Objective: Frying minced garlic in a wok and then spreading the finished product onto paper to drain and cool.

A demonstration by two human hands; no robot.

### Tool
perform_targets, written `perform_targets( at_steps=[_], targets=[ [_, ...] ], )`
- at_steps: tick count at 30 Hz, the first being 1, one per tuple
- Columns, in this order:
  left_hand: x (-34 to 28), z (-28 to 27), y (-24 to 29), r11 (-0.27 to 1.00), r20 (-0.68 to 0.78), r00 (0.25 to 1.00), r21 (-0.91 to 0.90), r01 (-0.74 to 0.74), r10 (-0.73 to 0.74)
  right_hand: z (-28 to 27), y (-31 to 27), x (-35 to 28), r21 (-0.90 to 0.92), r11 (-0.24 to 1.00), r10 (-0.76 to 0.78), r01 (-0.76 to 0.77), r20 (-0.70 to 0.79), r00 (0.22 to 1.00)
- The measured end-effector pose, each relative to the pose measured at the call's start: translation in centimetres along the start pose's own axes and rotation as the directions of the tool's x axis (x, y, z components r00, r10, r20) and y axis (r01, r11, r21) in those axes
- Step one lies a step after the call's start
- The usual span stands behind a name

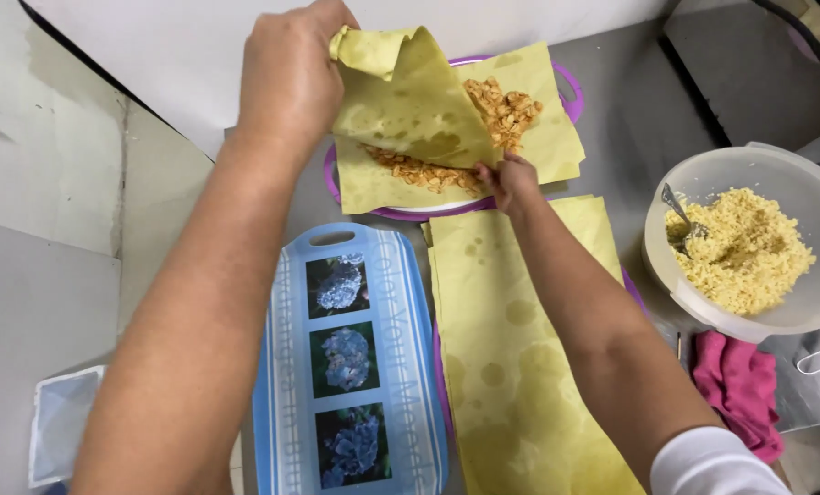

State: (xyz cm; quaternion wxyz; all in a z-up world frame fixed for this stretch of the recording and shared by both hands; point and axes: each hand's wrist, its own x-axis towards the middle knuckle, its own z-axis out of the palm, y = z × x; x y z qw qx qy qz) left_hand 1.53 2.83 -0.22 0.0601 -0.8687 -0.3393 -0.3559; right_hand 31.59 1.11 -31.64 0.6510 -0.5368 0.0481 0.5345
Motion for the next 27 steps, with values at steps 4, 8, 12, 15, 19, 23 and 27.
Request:
perform_targets(
  at_steps=[4,8,12,15,19,23,27],
  targets=[
    [1.4,0.0,-2.3,0.987,-0.02,0.999,0.155,-0.042,0.045,1.9,-0.6,-6.1,0.054,0.996,0.072,-0.072,-0.006,0.997],
    [1.5,-1.1,-4.8,0.961,0.034,0.998,0.27,-0.059,0.052,3.5,0.5,-9.3,0.102,0.99,0.094,-0.099,0.051,0.994],
    [1.4,-3.9,-4.6,0.95,0.154,0.985,0.311,0.021,-0.073,5.1,2.3,-8.2,0.091,0.99,0.105,-0.11,0.053,0.993],
    [1.4,-6.7,-1.0,0.967,0.237,0.962,0.243,0.075,-0.135,5.9,5.0,-5.4,0.258,0.961,0.062,-0.102,0.156,0.986],
    [1.3,-8.7,0.3,0.968,0.182,0.977,0.242,0.062,-0.108,7.1,4.9,-7.2,0.173,0.974,0.123,-0.147,0.145,0.982],
    [1.3,-8.6,-1.2,0.95,0.237,0.97,0.31,-0.023,-0.054,8.4,4.3,-9.5,0.236,0.946,0.184,-0.223,0.177,0.967],
    [1.6,-8.4,0.9,0.944,0.277,0.948,0.325,0.064,-0.16,7.8,6.3,-6.7,0.196,0.95,0.236,-0.244,0.064,0.97]
  ],
)
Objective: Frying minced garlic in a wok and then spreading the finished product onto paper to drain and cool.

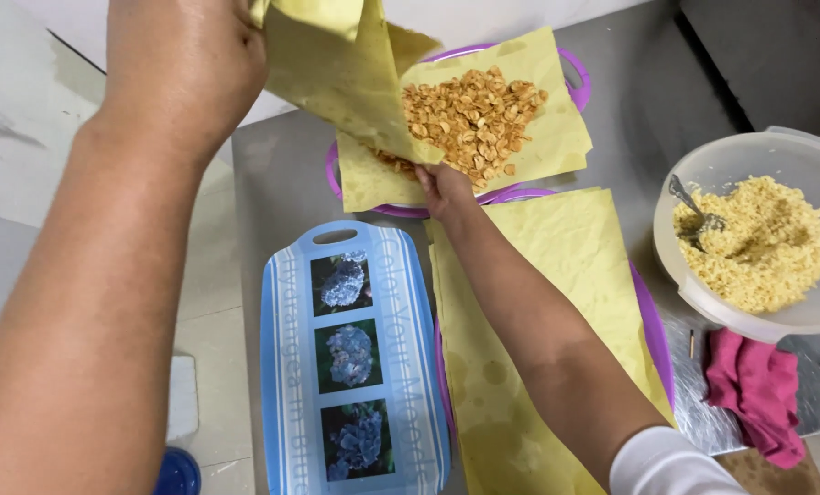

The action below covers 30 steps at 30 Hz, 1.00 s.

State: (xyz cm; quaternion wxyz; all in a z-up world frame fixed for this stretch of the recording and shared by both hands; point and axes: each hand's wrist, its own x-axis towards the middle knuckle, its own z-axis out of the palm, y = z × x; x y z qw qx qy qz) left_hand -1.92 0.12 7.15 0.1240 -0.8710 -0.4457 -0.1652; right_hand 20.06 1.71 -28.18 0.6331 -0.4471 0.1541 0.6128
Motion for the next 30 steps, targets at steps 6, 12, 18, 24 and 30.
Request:
perform_targets(
  at_steps=[6,12,18,24,30],
  targets=[
    [-0.7,0.2,-0.3,0.987,-0.133,0.979,0.057,-0.147,0.154,-0.9,-0.7,-2.7,-0.113,0.993,0.032,-0.028,0.04,0.999],
    [-3.3,-2.0,1.3,0.936,-0.288,0.892,0.149,-0.318,0.348,-2.0,-0.3,-0.8,-0.229,0.971,-0.053,0.066,0.061,0.997],
    [-13.0,-2.5,-0.4,0.961,-0.191,0.975,-0.228,-0.154,0.111,-4.6,-0.6,1.7,-0.204,0.93,-0.292,0.306,0.099,0.951],
    [-25.7,-1.3,0.2,0.693,0.11,0.906,-0.609,0.387,-0.409,-4.5,-2.0,-2.6,-0.335,0.866,-0.361,0.371,0.094,0.928],
    [-37.1,2.9,2.4,0.322,0.111,0.557,-0.717,0.618,-0.823,-5.4,-0.1,-2.4,-0.47,0.768,-0.415,0.435,0.151,0.897]
  ],
)
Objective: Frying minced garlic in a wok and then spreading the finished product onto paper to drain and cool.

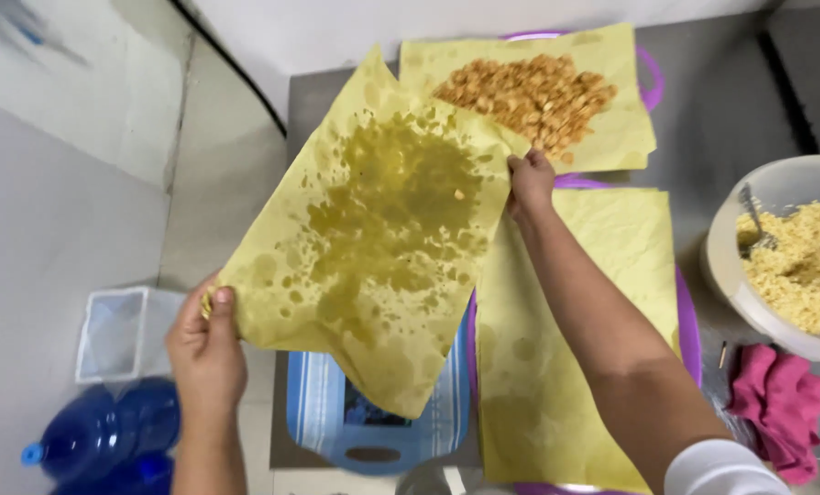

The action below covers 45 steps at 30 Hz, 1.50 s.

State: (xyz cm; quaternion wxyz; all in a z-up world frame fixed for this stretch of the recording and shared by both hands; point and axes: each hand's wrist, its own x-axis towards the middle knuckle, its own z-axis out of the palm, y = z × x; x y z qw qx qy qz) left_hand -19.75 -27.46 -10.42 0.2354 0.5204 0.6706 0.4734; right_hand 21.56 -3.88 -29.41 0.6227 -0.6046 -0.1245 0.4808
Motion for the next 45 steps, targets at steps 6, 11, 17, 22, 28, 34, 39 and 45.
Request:
perform_targets(
  at_steps=[6,11,17,22,28,34,39,45],
  targets=[
    [-8.5,-0.5,-5.1,0.85,-0.116,0.877,-0.336,0.407,-0.466,1.6,-0.5,-5.3,-0.178,0.984,0.031,-0.013,0.101,0.994],
    [-14.5,0.1,-8.9,0.78,-0.123,0.793,-0.317,0.539,-0.597,0.6,2.0,-8.8,-0.569,0.688,-0.305,0.449,0.335,0.891],
    [-18.2,0.8,-12.0,0.664,-0.084,0.69,-0.38,0.644,-0.718,0.1,4.6,-18.6,-0.547,0.273,-0.143,0.791,0.79,0.596],
    [-17.5,-0.5,-10.3,0.629,-0.025,0.663,-0.343,0.697,-0.748,-1.6,11.5,-14.6,-0.448,-0.042,-0.126,0.893,0.889,0.44],
    [-18.4,-0.7,-9.5,0.602,0.066,0.698,-0.453,0.658,-0.713,-0.2,10.5,-15.4,-0.45,-0.082,-0.138,0.889,0.889,0.437],
    [-19.1,0.2,-9.2,0.584,0.097,0.705,-0.488,0.649,-0.702,1.1,10.8,-14.0,-0.549,-0.114,0.018,0.828,0.832,0.555],
    [-19.0,1.5,-10.0,0.608,-0.017,0.689,-0.485,0.628,-0.725,1.2,8.7,-12.3,-0.624,-0.034,0.007,0.78,0.781,0.625],
    [-18.8,2.9,-12.0,0.57,-0.058,0.648,-0.538,0.62,-0.76,3.7,-4.2,-9.5,-0.689,0.685,-0.032,0.238,0.297,0.954]
  ],
)
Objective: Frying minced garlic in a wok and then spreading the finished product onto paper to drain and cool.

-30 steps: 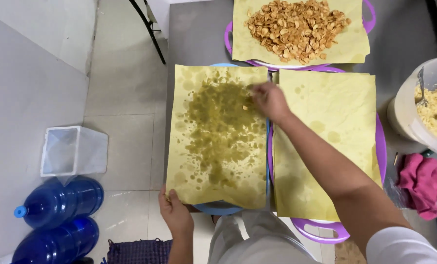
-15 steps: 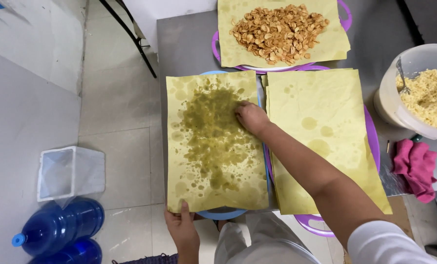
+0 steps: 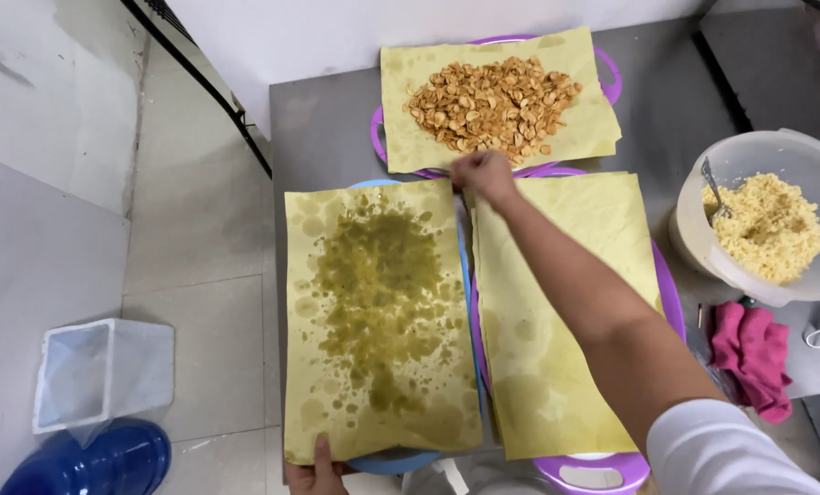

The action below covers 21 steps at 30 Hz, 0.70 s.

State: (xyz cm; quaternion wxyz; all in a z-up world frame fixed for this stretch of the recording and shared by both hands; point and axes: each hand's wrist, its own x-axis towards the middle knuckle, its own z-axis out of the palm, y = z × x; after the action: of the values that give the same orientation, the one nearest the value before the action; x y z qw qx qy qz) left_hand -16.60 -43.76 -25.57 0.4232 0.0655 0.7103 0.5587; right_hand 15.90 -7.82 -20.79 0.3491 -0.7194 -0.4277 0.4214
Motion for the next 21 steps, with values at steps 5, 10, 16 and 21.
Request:
perform_targets(
  at_steps=[5,10,16,21],
  targets=[
    [0.2,0.9,-1.0,0.995,-0.012,1.0,-0.099,0.004,-0.005,-3.3,0.0,4.6,0.327,0.944,0.002,0.035,-0.112,0.994],
    [0.3,3.4,1.3,0.976,-0.101,0.989,-0.201,0.082,-0.104,-1.5,1.5,-1.7,0.105,0.993,-0.055,0.05,0.05,0.997],
    [-1.8,3.2,11.9,0.992,0.022,0.993,-0.053,-0.112,0.114,1.3,6.8,-8.1,0.181,0.983,-0.027,-0.014,0.221,0.975],
    [-4.2,0.2,18.8,0.14,0.589,0.189,0.128,-0.982,0.786,0.6,9.0,-11.8,0.319,0.947,-0.102,0.044,0.17,0.98]
  ],
)
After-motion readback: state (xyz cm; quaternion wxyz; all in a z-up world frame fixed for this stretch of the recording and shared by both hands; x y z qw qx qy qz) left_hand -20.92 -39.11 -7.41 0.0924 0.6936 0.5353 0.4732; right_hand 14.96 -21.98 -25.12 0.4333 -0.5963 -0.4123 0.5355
